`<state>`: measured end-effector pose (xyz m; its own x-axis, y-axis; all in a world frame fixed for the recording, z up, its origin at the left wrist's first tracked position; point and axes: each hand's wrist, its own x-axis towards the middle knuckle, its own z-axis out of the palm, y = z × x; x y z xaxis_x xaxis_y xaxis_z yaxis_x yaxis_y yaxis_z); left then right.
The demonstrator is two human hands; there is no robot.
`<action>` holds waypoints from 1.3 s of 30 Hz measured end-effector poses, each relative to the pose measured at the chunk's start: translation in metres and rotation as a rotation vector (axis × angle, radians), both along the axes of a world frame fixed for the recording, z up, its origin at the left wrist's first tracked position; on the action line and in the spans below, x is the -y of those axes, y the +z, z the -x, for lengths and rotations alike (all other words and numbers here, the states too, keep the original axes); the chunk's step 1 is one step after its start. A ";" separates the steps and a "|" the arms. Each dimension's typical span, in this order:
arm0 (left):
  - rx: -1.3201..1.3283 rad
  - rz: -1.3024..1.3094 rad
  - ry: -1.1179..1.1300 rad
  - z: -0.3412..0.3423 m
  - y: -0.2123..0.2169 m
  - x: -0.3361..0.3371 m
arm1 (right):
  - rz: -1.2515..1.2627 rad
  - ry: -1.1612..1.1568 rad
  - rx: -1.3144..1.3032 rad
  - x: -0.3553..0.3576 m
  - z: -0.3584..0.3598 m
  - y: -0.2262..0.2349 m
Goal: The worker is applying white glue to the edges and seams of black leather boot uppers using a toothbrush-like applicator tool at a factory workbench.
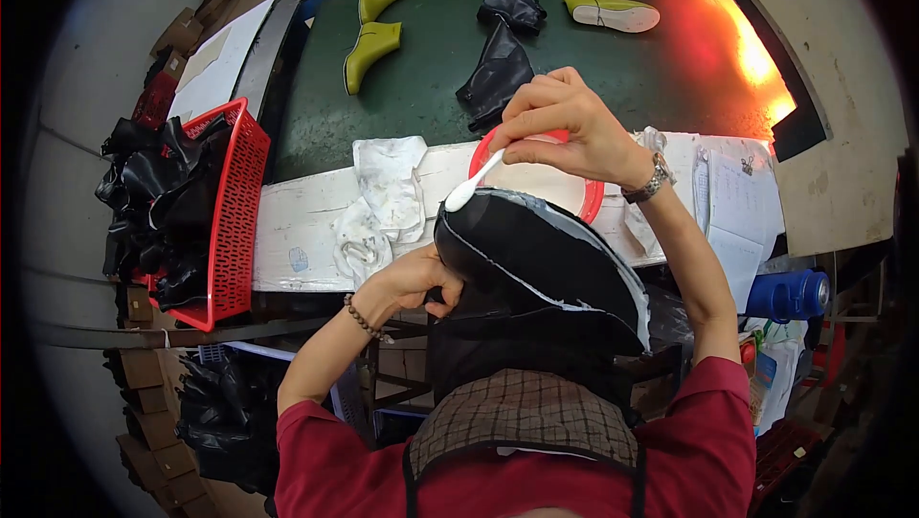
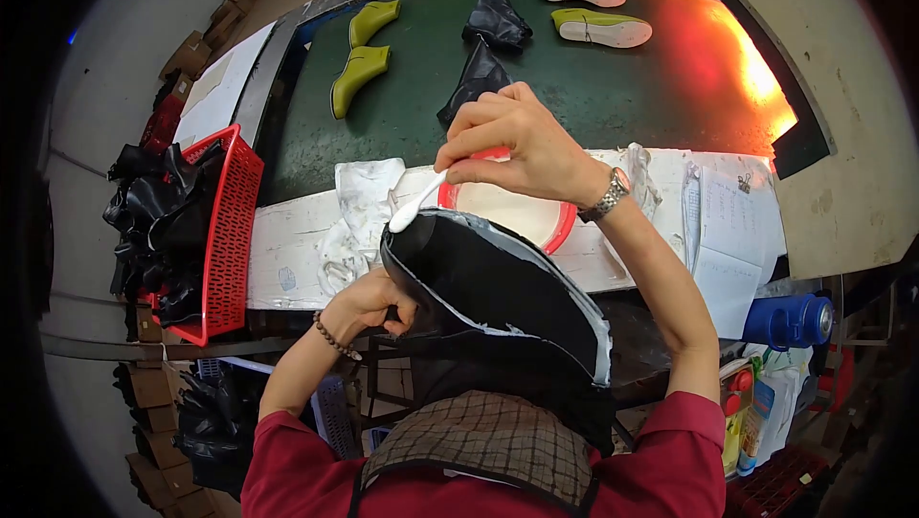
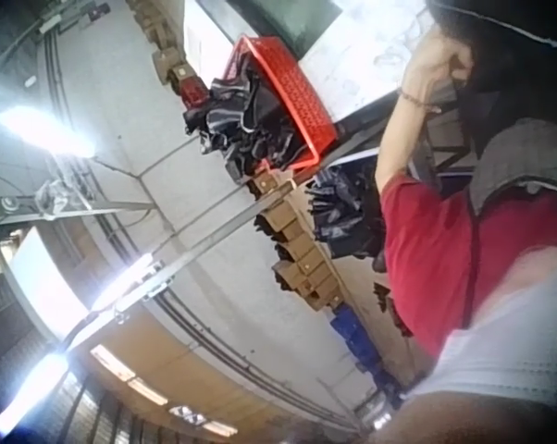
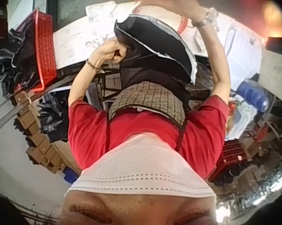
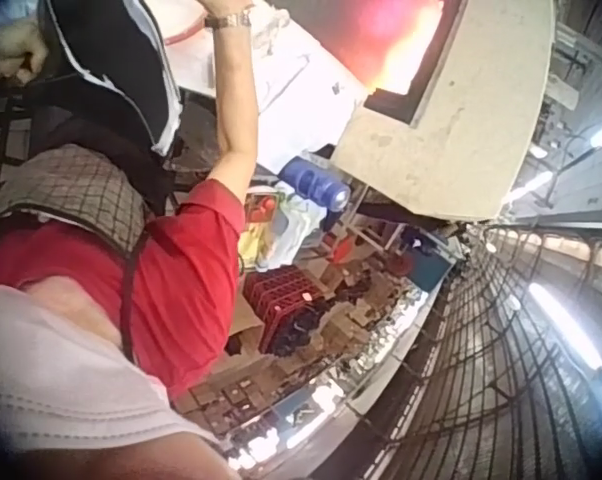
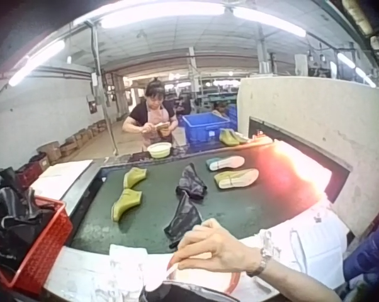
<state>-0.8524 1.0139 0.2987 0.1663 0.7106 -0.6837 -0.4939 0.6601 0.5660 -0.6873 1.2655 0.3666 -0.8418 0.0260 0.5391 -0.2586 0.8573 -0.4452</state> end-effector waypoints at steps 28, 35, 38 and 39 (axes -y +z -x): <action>-0.123 -0.351 0.503 0.065 0.001 0.049 | 0.935 -0.583 -0.185 -0.004 -0.083 -0.134; 0.021 -0.257 0.693 0.110 -0.045 0.000 | 1.042 -0.772 -0.197 -0.021 -0.102 -0.206; 0.061 -0.261 0.740 0.122 -0.042 -0.016 | 1.053 -0.805 -0.255 -0.016 -0.092 -0.209; 0.060 -0.268 0.737 0.126 -0.041 -0.023 | 1.049 -0.804 -0.262 -0.015 -0.092 -0.209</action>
